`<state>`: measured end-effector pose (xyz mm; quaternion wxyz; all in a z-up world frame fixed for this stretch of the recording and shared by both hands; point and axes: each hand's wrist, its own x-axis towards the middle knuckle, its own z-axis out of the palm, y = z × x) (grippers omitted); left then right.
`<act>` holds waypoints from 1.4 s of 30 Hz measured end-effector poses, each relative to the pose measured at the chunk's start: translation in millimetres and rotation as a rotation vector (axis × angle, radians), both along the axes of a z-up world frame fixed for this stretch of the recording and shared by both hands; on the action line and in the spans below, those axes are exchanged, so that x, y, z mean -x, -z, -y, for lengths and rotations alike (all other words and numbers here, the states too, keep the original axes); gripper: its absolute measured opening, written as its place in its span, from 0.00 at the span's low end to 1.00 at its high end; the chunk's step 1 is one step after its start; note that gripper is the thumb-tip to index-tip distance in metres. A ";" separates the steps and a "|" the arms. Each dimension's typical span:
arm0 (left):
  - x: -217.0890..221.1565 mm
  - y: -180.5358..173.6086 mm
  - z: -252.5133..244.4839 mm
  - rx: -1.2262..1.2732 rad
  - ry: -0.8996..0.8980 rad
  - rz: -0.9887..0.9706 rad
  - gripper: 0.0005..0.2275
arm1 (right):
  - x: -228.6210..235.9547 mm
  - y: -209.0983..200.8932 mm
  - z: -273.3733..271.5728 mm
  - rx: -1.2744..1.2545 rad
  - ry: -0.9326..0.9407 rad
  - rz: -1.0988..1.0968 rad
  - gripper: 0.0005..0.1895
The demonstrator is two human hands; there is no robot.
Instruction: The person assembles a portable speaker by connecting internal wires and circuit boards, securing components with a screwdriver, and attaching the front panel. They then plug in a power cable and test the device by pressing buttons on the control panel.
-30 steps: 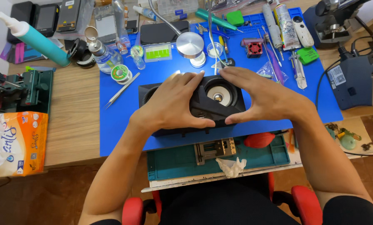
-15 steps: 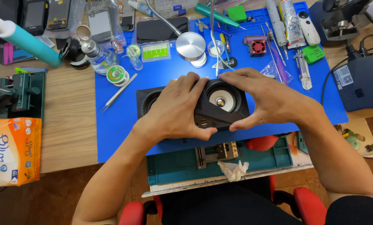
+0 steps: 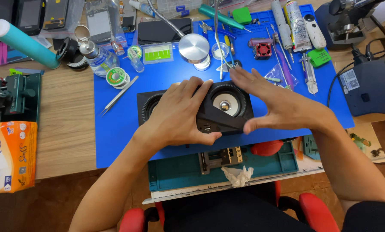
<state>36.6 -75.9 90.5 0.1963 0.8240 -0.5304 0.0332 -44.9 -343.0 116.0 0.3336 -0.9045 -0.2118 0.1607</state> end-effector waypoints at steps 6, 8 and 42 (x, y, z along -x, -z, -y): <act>1.3 -4.7 0.1 -0.036 0.012 -0.044 0.47 | -4.8 -34.7 -41.5 -1.281 0.369 0.217 0.31; 1.3 -5.6 -0.9 -0.026 0.006 -0.032 0.48 | -32.1 -15.2 -51.5 -1.363 0.364 0.204 0.23; -3.5 -5.4 -64.7 -0.084 -0.060 -0.133 0.57 | -4.3 22.4 -96.2 -1.211 0.359 -0.145 0.23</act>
